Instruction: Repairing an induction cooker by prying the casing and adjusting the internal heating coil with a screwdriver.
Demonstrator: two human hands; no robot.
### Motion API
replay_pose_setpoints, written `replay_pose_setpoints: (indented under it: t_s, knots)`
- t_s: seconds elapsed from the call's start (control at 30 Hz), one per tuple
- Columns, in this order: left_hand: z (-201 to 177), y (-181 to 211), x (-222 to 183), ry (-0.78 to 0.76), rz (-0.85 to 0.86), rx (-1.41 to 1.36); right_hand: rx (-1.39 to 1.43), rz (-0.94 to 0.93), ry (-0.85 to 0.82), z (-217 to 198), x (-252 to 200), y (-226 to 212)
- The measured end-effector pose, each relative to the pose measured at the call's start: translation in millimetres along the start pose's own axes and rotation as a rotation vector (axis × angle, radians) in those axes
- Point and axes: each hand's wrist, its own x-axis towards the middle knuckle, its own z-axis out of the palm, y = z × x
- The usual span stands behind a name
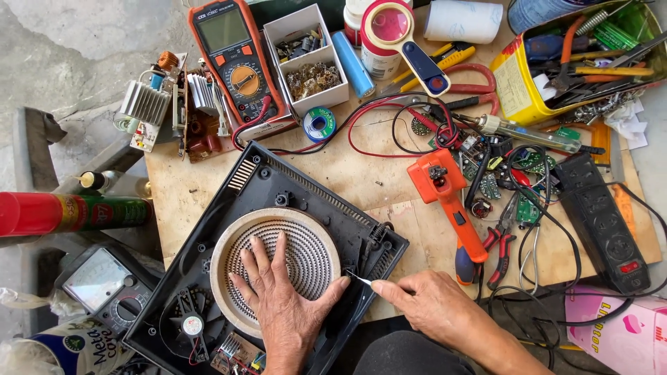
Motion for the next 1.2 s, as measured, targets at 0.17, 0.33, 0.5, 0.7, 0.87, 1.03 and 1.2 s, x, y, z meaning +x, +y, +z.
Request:
replay_pose_setpoints:
  t_s: [0.17, 0.33, 0.5, 0.7, 0.87, 1.03, 1.2]
  knots:
    - [-1, -1, -1, -0.007, 0.005, 0.005, -0.054, -0.015, 0.08, 18, 4, 13]
    - [2, -3, -3, 0.016, 0.027, 0.0, 0.44, 0.193, -0.034, 4, -26, -9]
    - [-9, -1, -6, -0.009, 0.055, -0.031, 0.695, 0.15, 0.009, 31, -31, 15]
    - [-71, 8, 10, -0.175, -0.085, -0.157, 0.795, 0.013, 0.082, 54, -24, 17]
    - [-108, -70, 37, 0.191, -0.031, 0.119, 0.781, -0.037, 0.076, 77, -16, 12]
    - [-107, -155, 36, -0.015, -0.346, 0.107, 0.751, -0.081, 0.201, 86, -7, 9]
    - [-127, -136, 23, -0.058, -0.536, -0.167, 0.726, -0.142, 0.31, 74, -5, -1]
